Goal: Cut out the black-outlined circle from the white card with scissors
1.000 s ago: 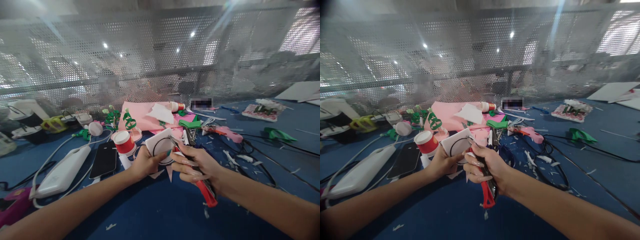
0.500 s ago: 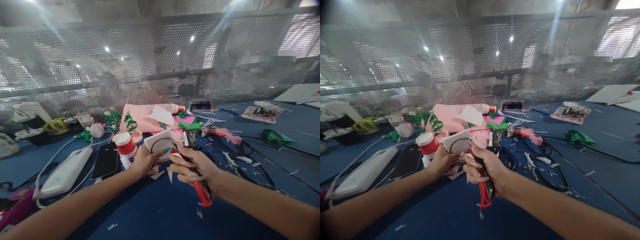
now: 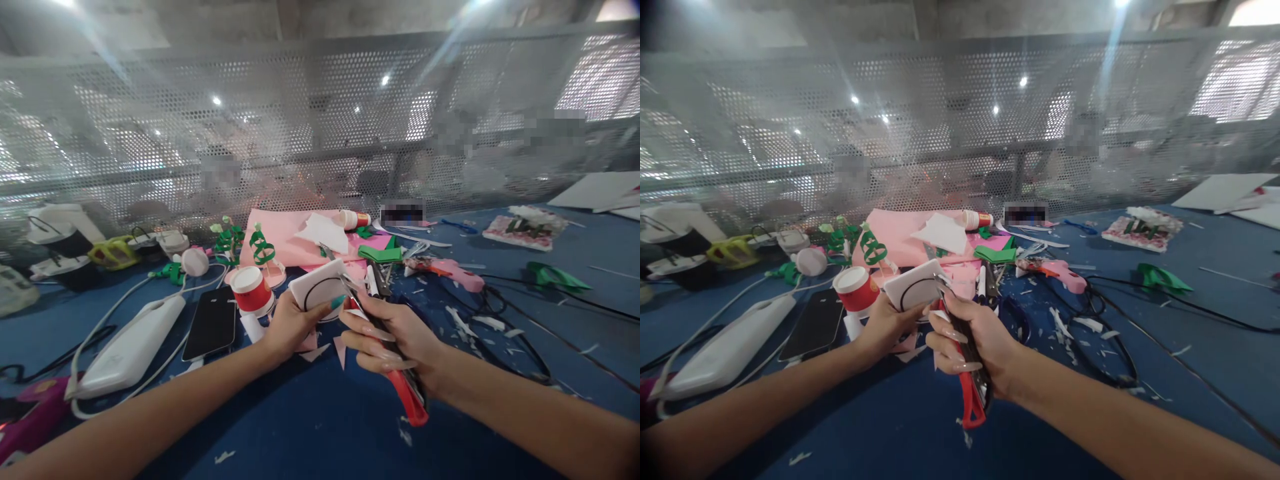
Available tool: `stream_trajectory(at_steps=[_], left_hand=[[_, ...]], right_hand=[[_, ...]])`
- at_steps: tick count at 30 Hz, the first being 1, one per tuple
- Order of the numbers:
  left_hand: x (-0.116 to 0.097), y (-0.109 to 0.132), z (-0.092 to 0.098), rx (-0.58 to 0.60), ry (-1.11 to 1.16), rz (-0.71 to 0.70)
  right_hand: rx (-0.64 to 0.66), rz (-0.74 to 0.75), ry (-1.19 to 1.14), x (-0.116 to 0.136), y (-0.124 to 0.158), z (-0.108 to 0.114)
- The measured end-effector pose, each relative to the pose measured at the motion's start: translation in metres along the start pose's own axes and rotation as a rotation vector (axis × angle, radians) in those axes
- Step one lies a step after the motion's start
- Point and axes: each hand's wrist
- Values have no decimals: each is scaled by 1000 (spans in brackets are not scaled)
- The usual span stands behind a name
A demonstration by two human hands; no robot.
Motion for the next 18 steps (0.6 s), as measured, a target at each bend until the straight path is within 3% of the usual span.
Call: stream_trajectory(at_steps=[5, 10, 18], left_hand=[[-3, 1, -1, -78, -135, 15], [-7, 3, -1, -48, -176, -65], [-5, 1, 3, -55, -154, -38]], right_hand=[[23, 10, -65, -1, -3, 1], [54, -19, -102, -3, -4, 3], [66, -12, -126, -6, -2, 0]])
Point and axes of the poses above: each hand's wrist, its own y-axis away from the middle knuckle, its own z-axis out of the back of the hand, x = y × z, and after that the axes turned 12 degrees about y, right-handed
